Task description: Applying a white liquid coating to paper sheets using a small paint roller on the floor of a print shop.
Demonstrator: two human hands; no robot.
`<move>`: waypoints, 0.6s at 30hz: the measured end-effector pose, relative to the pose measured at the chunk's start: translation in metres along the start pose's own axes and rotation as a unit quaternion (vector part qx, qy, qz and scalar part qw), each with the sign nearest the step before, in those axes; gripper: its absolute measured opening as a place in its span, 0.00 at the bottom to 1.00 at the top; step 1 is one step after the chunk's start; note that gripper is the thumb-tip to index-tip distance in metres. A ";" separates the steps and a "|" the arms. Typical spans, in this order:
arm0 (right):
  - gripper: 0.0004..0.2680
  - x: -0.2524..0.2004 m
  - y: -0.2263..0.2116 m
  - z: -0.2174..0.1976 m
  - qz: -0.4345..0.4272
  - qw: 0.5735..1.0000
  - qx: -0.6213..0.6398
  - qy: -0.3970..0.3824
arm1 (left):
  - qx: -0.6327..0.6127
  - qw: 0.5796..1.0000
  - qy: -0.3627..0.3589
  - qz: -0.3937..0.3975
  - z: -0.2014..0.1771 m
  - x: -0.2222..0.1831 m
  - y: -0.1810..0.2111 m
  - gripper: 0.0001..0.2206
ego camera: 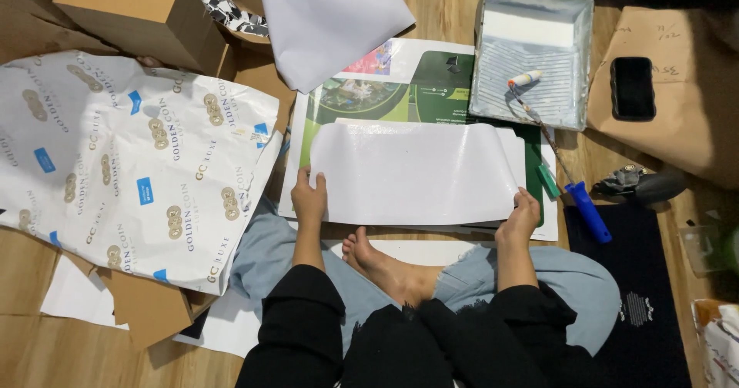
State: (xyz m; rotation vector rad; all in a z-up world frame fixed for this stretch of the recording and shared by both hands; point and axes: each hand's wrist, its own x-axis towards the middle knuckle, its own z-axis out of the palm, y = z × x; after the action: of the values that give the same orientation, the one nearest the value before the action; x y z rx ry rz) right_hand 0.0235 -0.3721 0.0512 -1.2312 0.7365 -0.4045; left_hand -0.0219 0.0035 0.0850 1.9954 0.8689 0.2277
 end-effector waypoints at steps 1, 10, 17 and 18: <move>0.10 0.001 0.001 -0.001 0.001 1.000 0.000 -0.001 | 0.001 1.000 0.001 -0.001 0.001 0.001 -0.003 0.16; 0.10 0.013 0.011 -0.006 -0.002 1.000 0.001 -0.012 | 0.000 1.000 -0.004 -0.004 0.004 0.004 -0.007 0.16; 0.10 0.013 0.012 -0.007 0.003 1.000 0.006 -0.013 | -0.008 1.000 -0.007 -0.004 0.005 0.005 -0.008 0.16; 0.10 0.011 0.010 -0.006 0.008 1.000 0.009 -0.011 | -0.010 1.000 -0.011 -0.005 0.005 0.005 -0.008 0.16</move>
State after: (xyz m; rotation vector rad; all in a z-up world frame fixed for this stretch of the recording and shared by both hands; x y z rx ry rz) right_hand 0.0263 -0.3801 0.0381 -1.2100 0.7209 -0.3835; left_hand -0.0194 0.0065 0.0754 1.9705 0.8598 0.2077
